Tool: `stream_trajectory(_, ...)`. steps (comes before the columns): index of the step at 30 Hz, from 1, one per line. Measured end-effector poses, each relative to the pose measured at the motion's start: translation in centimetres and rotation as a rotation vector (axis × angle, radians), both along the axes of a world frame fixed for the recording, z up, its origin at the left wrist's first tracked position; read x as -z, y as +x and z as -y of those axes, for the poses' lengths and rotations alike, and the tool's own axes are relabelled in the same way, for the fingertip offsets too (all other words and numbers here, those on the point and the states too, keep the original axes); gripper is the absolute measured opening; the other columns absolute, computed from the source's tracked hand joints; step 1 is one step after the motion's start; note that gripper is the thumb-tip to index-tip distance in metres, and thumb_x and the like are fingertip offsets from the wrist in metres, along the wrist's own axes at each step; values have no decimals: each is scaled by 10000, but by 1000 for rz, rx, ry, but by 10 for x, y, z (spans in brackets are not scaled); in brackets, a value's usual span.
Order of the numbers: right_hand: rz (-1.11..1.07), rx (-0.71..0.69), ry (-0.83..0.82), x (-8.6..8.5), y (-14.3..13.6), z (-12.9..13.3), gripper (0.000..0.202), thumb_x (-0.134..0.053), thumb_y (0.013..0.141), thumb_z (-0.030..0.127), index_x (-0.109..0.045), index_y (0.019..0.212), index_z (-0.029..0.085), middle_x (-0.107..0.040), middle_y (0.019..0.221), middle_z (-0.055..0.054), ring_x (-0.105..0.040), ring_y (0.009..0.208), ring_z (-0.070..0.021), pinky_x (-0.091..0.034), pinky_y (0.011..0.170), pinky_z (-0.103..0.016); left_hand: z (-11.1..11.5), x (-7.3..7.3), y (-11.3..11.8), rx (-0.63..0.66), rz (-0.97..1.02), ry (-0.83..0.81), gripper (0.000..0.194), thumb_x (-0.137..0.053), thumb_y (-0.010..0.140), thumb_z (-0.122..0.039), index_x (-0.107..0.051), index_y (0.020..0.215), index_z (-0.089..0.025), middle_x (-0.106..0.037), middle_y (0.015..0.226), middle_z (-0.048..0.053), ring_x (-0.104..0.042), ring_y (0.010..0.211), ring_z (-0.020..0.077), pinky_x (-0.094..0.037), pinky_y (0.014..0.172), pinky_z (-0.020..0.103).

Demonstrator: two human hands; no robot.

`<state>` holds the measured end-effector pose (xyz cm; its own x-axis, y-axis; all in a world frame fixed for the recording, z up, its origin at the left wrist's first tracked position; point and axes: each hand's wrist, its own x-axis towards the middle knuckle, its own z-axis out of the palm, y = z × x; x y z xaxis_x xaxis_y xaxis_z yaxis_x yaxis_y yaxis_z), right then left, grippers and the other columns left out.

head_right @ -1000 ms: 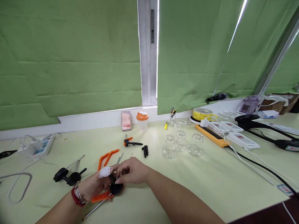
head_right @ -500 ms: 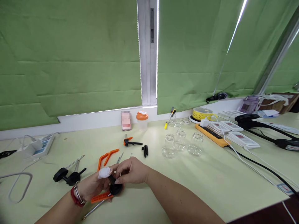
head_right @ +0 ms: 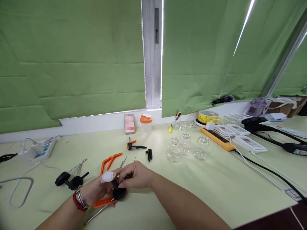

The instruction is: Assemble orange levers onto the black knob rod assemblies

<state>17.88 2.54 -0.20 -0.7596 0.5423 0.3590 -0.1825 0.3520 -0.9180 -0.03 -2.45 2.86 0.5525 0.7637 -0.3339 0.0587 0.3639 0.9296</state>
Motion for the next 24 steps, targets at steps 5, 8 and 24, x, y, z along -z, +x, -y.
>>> stream_trajectory(5, -16, -16, 0, -1, 0, 0, 164, -727, 685, 289, -684, 739, 140, -654, 812, -47, -579, 732, -139, -461, 661, -258, 0, 1, 0, 7, 16, 1, 402, -545, 731, -549, -594, 951, -216, -455, 597, -24, -485, 538, 147, -484, 498, 312)
stream_trajectory(8, -18, -11, 13, 0, 1, -1, 163, -727, 685, 288, -689, 745, 142, -661, 823, -48, -583, 739, -142, -460, 673, -262, 0, 0, 0, 18, 33, 21, 388, -534, 741, -534, -596, 961, -220, -451, 597, -21, -483, 552, 154, -481, 505, 312)
stream_trajectory(24, 44, -2, -35, 4, 3, -4, 233, -760, 636, 274, -690, 805, 130, -661, 855, -42, -420, 577, -68, -373, 545, -213, 2, -3, 2, 27, 56, 10, 470, -544, 695, -603, -589, 988, -238, -652, 814, 41, -597, 657, 198, -468, 490, 270)
